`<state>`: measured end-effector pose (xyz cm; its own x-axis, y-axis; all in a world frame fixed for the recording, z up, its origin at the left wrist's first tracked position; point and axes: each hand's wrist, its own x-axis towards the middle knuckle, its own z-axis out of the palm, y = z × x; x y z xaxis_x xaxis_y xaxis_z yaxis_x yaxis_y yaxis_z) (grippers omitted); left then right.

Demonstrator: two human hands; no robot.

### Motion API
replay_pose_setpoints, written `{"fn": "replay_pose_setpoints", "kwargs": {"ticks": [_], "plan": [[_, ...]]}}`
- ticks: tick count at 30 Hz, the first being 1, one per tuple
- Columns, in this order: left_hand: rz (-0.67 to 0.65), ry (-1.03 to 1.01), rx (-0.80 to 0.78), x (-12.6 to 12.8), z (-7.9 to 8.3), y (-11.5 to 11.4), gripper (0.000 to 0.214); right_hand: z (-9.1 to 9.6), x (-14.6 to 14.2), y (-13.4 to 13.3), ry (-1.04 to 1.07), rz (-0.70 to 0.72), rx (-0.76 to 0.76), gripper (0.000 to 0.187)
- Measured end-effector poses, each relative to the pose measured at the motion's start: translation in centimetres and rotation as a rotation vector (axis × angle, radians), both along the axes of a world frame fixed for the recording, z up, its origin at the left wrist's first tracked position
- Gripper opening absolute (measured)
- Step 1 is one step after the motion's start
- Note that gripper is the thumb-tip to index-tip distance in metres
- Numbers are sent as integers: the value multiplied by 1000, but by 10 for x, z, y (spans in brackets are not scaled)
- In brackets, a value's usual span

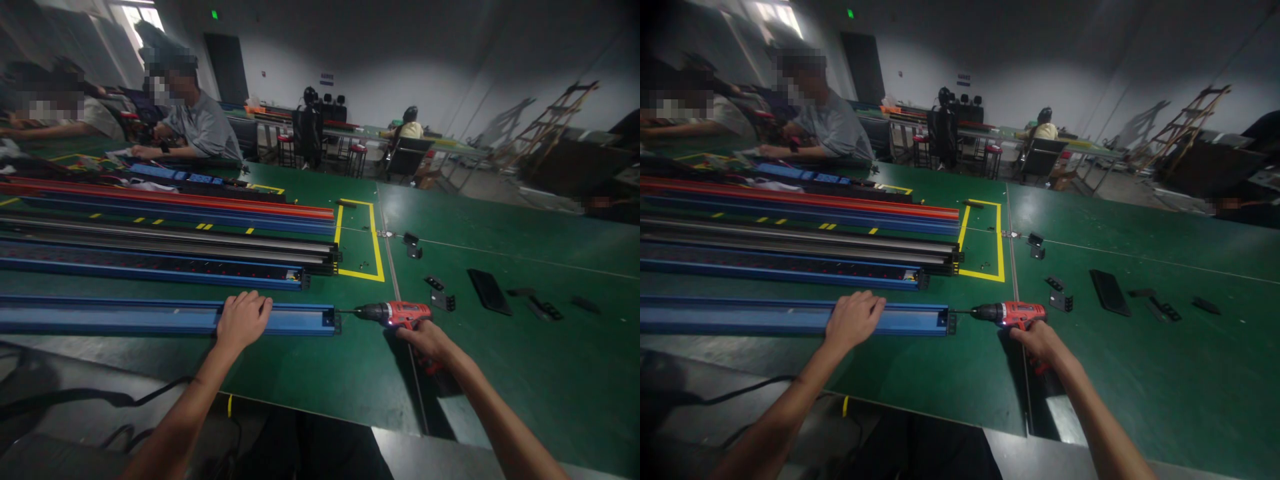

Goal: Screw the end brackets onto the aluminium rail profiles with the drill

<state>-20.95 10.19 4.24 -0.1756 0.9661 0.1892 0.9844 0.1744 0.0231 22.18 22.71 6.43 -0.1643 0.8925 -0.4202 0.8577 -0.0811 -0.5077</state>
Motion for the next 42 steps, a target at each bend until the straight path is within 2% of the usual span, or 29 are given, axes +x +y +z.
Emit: {"fn": "replay_pose_setpoints", "kwargs": {"ticks": [10,14,20,34,42], "plan": [[4,3,-4,0,0,-1,56,-1,-1,-1,-15,-19,-19,30],[4,7,-17,0,0,0,56,1,-3,-1,3,-26,-44,23],[6,7,4,0,-2,0,56,-3,0,1,9,14,6,21],[4,-4,19,0,-3,0,56,-1,0,1,-31,17,-12,27],[2,-5,23,1,-1,-1,57,1,-2,-1,-1,7,-5,23]]}}
